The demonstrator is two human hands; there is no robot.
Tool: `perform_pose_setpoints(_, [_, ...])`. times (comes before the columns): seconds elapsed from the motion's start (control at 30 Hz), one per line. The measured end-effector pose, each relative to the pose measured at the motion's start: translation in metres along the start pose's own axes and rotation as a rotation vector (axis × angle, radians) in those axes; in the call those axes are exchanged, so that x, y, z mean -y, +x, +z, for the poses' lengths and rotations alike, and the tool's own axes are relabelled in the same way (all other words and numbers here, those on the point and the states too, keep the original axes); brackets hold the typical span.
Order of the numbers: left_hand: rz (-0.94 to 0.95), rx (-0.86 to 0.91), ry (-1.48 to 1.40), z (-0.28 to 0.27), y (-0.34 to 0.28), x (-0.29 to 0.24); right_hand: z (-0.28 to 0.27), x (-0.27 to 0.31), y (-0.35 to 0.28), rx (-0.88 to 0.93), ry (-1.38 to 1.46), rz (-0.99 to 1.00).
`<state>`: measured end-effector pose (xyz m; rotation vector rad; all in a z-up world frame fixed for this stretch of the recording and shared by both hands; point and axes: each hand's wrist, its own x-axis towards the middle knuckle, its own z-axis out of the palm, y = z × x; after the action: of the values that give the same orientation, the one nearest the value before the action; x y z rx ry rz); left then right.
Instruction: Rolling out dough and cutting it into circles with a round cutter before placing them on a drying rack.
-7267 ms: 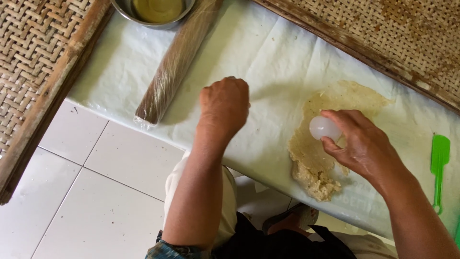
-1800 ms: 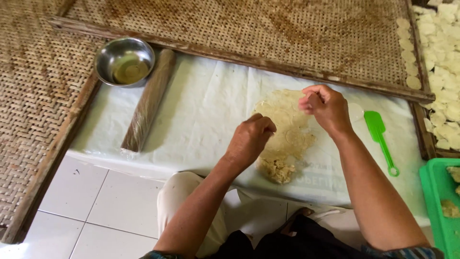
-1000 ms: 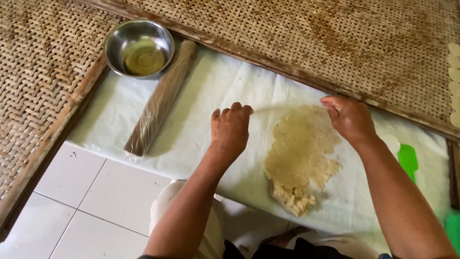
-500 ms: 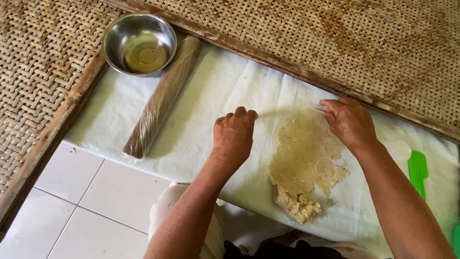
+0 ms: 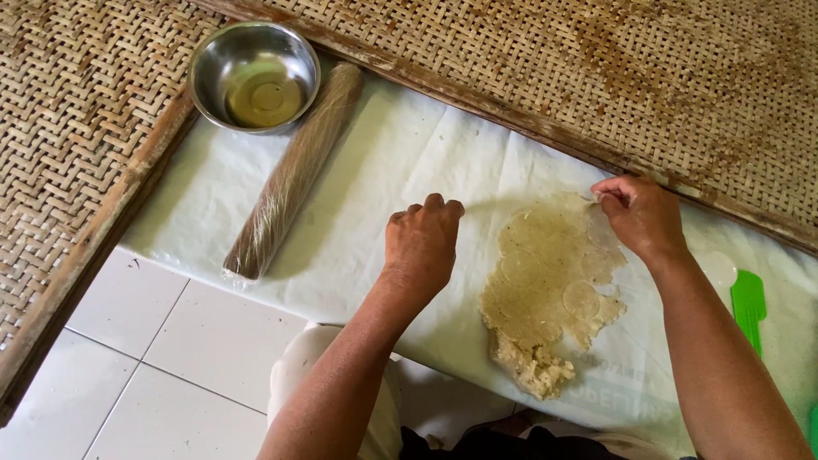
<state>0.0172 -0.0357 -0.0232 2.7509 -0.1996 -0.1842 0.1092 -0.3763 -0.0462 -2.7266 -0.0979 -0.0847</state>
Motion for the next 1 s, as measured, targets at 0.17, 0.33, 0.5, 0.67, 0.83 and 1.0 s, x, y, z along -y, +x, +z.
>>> perform_pose_setpoints(0.17, [0.03, -0.025, 0.01, 0.002, -0.001, 0.0, -0.004, -0.013, 0.001, -0.028, -0.157, -0.077])
perform_pose_setpoints(0.33, [0.019, 0.015, 0.009, 0.0, 0.0, -0.002, -0.004, -0.02, -0.001, 0.067, -0.112, -0.22])
perform_pose_setpoints(0.5, [0.024, 0.007, 0.011, 0.004, 0.0, -0.002, -0.017, 0.022, -0.011, 0.147, -0.181, -0.158])
perform_pose_setpoints(0.67, [0.032, -0.008, -0.006, 0.002, -0.003, -0.001, -0.01, 0.028, -0.012, 0.033, -0.281, -0.252])
perform_pose_setpoints(0.83, [0.035, -0.011, -0.02, -0.001, -0.004, -0.003, -0.002, 0.028, -0.008, -0.078, -0.433, -0.276])
perform_pose_setpoints(1.0, [0.043, 0.034, 0.014, -0.004, -0.004, -0.002, 0.002, 0.012, 0.004, -0.161, -0.415, -0.285])
